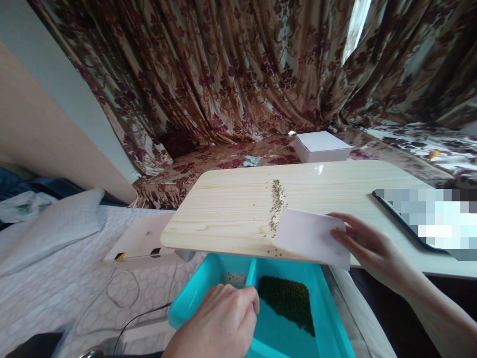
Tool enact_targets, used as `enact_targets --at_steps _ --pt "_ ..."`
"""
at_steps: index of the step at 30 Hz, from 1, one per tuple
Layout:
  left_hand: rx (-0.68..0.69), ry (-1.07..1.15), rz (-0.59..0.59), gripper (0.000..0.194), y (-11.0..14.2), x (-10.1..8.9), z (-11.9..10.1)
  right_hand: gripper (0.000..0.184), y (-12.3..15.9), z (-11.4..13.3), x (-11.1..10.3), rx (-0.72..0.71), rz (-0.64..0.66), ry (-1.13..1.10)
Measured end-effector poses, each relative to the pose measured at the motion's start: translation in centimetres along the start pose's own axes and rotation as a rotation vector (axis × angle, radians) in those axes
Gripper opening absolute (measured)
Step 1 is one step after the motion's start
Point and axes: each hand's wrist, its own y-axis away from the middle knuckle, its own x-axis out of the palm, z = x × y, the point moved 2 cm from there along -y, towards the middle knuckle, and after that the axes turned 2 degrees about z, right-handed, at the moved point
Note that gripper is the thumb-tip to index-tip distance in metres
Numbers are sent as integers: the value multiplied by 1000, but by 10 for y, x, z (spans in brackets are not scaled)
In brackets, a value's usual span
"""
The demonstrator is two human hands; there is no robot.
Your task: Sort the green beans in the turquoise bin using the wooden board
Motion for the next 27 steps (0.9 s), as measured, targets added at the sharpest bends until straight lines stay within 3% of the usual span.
enact_targets --at_steps 6,11,16,22,27 --pt "-18 -13 1 36 1 -3 1 56 10 -7 1 25 101 15" --pt "-8 -13 -4 35 2 -2 5 59 6 -3 14 -9 11 -60" --pt "-40 -13 -3 34 4 -4 6 57 8 -3 16 16 110 -66" --pt "-35 -31 -16 35 2 -2 5 50 10 -24 -23 83 -203 -85" --pt "-11 -19 -8 36 -1 1 2 50 10 -26 -6 62 -149 -65"
